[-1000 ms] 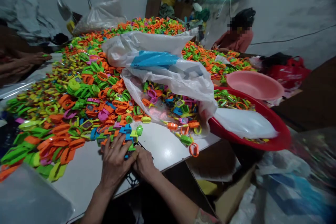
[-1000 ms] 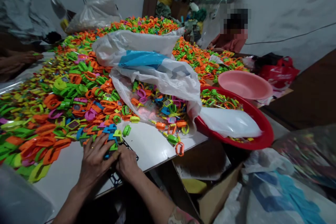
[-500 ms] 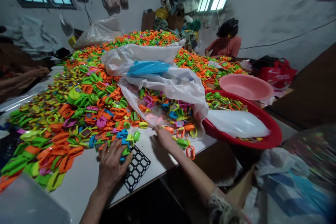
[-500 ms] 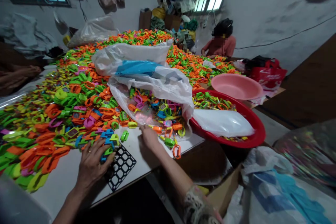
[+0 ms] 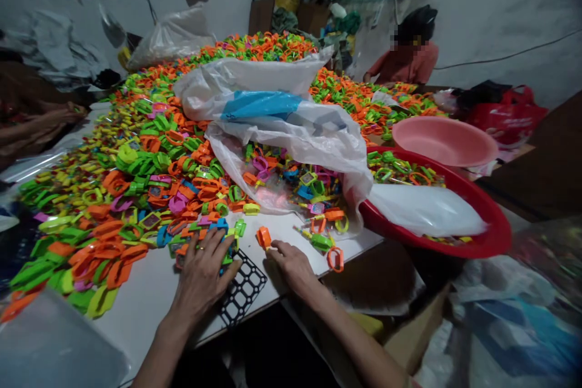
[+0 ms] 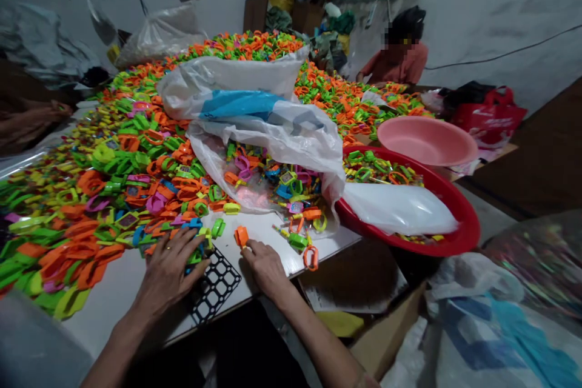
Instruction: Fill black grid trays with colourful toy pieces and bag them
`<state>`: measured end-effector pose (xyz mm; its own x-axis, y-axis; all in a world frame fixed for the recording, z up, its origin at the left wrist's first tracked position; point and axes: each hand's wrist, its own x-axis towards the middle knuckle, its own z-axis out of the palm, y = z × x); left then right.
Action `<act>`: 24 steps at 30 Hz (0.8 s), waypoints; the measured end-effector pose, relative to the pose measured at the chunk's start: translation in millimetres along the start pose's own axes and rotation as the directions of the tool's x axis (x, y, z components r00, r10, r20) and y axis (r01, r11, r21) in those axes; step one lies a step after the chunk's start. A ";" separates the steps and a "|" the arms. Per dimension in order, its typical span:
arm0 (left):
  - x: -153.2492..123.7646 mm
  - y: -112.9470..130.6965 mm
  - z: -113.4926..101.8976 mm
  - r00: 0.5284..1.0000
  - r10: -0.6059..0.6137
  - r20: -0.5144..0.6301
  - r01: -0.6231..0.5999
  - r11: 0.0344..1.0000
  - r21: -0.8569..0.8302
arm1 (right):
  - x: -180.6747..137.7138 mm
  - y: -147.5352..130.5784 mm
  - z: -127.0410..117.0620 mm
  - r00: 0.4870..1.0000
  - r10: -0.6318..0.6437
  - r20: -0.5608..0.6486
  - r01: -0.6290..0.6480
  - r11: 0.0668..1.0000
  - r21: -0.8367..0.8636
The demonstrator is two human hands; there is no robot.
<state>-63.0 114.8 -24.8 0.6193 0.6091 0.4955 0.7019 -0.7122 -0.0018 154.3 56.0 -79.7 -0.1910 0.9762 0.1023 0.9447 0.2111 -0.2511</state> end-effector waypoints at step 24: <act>-5.5 1.6 0.9 0.999 0.040 0.002 -0.040 0.999 -0.009 | 35.6 -34.3 35.7 0.988 -0.121 -0.097 0.154 0.714 0.683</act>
<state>-64.9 110.6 -28.3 0.6472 0.5809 0.4936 0.6737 -0.7388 -0.0139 105.6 85.2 -101.7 -0.2769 0.9343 0.2244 0.4630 0.3344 -0.8209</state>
